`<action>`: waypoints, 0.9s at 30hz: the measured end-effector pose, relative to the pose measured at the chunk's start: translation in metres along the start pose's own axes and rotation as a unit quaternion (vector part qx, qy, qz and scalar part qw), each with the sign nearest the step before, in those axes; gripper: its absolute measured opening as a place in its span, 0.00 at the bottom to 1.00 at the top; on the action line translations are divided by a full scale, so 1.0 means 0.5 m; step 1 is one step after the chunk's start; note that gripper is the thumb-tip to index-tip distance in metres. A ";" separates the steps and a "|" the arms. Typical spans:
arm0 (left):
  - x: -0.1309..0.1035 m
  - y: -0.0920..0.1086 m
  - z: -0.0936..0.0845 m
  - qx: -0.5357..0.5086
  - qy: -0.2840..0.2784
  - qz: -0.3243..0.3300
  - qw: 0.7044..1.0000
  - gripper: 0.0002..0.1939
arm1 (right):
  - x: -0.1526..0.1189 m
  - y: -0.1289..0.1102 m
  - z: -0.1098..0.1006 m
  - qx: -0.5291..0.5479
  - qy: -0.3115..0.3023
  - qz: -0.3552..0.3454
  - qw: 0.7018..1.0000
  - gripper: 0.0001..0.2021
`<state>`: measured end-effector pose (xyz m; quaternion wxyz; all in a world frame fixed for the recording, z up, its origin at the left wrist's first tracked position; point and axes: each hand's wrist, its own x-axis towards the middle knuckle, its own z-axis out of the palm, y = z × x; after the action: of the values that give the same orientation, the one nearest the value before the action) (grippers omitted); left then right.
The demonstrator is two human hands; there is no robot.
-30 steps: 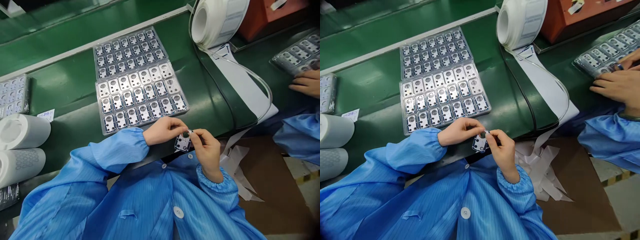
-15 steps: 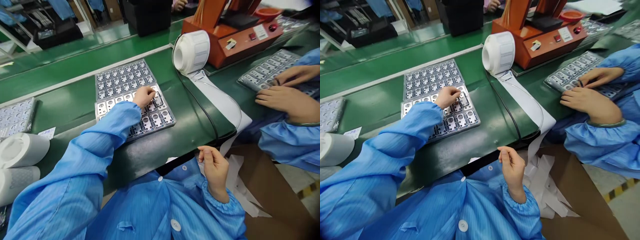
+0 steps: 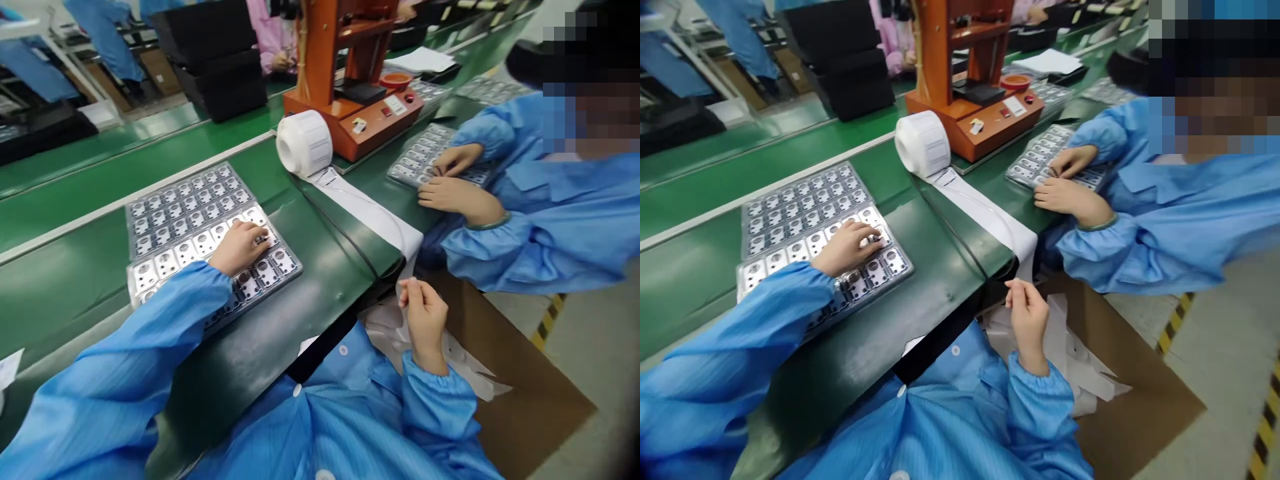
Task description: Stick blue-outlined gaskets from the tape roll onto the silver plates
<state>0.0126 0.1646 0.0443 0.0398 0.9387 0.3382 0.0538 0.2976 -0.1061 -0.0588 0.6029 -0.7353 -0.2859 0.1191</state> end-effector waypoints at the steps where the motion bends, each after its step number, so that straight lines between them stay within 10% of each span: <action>1: 0.002 0.002 -0.005 -0.001 0.010 0.001 1.000 0.22 | 0.026 0.016 -0.002 -0.005 0.027 0.007 1.000 0.26; 6: 0.010 0.065 -0.039 -0.063 0.027 0.057 0.996 0.25 | 0.178 0.105 -0.015 -0.032 0.094 0.027 0.995 0.36; 13: 0.051 0.177 -0.061 -0.150 -0.029 0.126 0.980 0.20 | 0.271 0.112 -0.029 -0.029 -0.052 0.022 0.998 0.32; 21: 0.276 0.085 -0.065 -0.222 0.090 -0.130 0.962 0.34 | 0.295 0.016 -0.082 -0.029 -0.093 -0.045 0.994 0.28; 27: 0.414 0.042 -0.034 -0.242 0.133 -0.195 0.941 0.54 | 0.301 -0.098 -0.133 -0.078 -0.112 -0.078 0.988 0.23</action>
<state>0.1820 0.2816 0.0790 0.2296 0.8008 0.4936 0.2496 0.4403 -0.0701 0.0296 0.5155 -0.7374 -0.4166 0.1302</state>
